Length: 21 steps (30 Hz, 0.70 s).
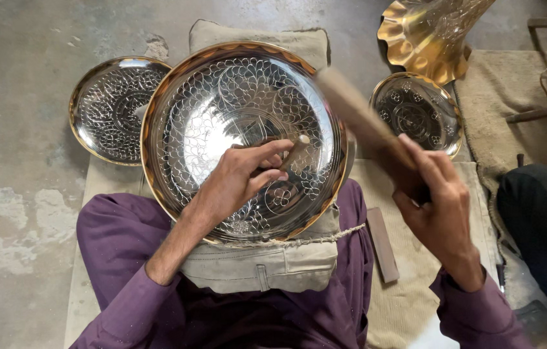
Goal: The person sits on the floor with a large engraved metal tray resting on a cushion on their lap. They hold a small punch against the patterned surface with one hand and strike it with a wooden mallet in the other hand, working around the tray to deepen the decorative design, occasionally repositioning the punch and rotating the tray.
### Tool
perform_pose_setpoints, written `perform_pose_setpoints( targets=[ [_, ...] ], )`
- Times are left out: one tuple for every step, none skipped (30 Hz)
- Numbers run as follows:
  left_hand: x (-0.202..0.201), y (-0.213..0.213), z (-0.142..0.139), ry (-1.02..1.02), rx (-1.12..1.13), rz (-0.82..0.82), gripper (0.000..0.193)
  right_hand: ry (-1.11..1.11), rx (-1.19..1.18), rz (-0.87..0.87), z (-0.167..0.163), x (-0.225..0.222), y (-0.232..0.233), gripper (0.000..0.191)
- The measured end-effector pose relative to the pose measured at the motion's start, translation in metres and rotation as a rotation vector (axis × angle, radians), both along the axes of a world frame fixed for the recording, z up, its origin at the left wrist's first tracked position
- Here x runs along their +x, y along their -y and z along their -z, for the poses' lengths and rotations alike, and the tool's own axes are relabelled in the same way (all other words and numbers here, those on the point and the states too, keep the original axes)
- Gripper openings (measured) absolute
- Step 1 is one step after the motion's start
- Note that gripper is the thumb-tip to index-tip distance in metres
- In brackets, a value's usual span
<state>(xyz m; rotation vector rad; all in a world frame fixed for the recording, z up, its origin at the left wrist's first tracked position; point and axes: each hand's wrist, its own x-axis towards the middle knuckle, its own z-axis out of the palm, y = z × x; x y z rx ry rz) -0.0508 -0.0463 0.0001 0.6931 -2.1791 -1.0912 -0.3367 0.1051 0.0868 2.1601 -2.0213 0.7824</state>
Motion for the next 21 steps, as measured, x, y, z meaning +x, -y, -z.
perform_pose_setpoints(
  targets=[
    [0.000,0.000,-0.002,-0.007,-0.004,0.004,0.051,0.022,-0.008,-0.006,-0.003,-0.001,0.000,0.087],
    [-0.001,-0.001,-0.004,-0.014,-0.008,0.007,0.050,-0.081,0.040,-0.001,-0.005,-0.002,0.001,0.086],
    [-0.001,-0.002,-0.006,-0.021,-0.011,0.011,0.050,-0.186,0.090,0.003,-0.008,-0.003,0.002,0.084],
    [-0.002,-0.002,-0.008,-0.005,-0.007,0.008,0.050,-0.291,0.139,0.009,-0.010,-0.004,0.002,0.083],
    [-0.002,-0.003,-0.010,0.012,-0.005,0.006,0.051,-0.216,0.113,0.008,-0.011,-0.004,0.003,0.085],
    [-0.003,-0.004,-0.012,0.028,-0.002,0.001,0.051,-0.141,0.088,0.005,-0.012,-0.004,0.003,0.086],
    [-0.004,-0.005,-0.014,0.008,-0.005,0.004,0.050,-0.065,0.067,0.002,-0.013,-0.004,0.003,0.088],
    [-0.006,-0.005,-0.016,-0.013,-0.010,0.006,0.050,-0.129,0.118,0.012,-0.013,-0.004,0.004,0.087],
    [-0.007,-0.005,-0.018,-0.034,-0.016,0.007,0.049,-0.195,0.169,0.022,-0.013,-0.004,0.004,0.085],
    [-0.007,-0.005,-0.019,-0.018,-0.015,0.002,0.049,-0.260,0.219,0.034,-0.012,-0.003,0.004,0.083],
    [-0.008,-0.005,-0.021,-0.002,-0.015,0.000,0.050,-0.214,0.187,0.045,-0.012,-0.002,0.003,0.085],
    [-0.008,-0.005,-0.022,0.014,-0.016,-0.004,0.050,-0.168,0.155,0.054,-0.011,-0.001,0.003,0.086],
    [-0.008,-0.006,-0.023,0.036,0.002,-0.006,0.050,-0.122,0.125,0.061,-0.010,0.000,0.002,0.088],
    [-0.008,-0.006,-0.025,0.058,0.020,-0.009,0.051,-0.108,0.143,0.030,-0.009,0.000,0.002,0.088],
    [-0.008,-0.006,-0.026,0.078,0.037,-0.013,0.051,-0.094,0.159,-0.001,-0.008,0.001,0.001,0.088],
    [-0.008,-0.006,-0.027,0.067,0.037,-0.015,0.050,-0.081,0.177,-0.030,-0.008,0.001,0.001,0.088],
    [-0.007,-0.007,-0.027,0.058,0.036,-0.013,0.049,-0.121,0.170,0.022,-0.007,0.001,0.000,0.086],
    [-0.007,-0.006,-0.028,0.049,0.033,-0.011,0.048,-0.161,0.161,0.073,-0.006,0.001,-0.001,0.085],
    [-0.007,-0.007,-0.028,0.059,0.033,-0.012,0.049,-0.202,0.154,0.121,-0.005,0.000,0.000,0.083],
    [-0.006,-0.008,-0.027,0.068,0.035,-0.015,0.050,-0.089,0.117,0.045,-0.003,-0.001,-0.001,0.083],
    [-0.005,-0.008,-0.027,0.078,0.036,-0.020,0.051,0.023,0.078,-0.032,-0.002,-0.002,0.000,0.084]
  ],
)
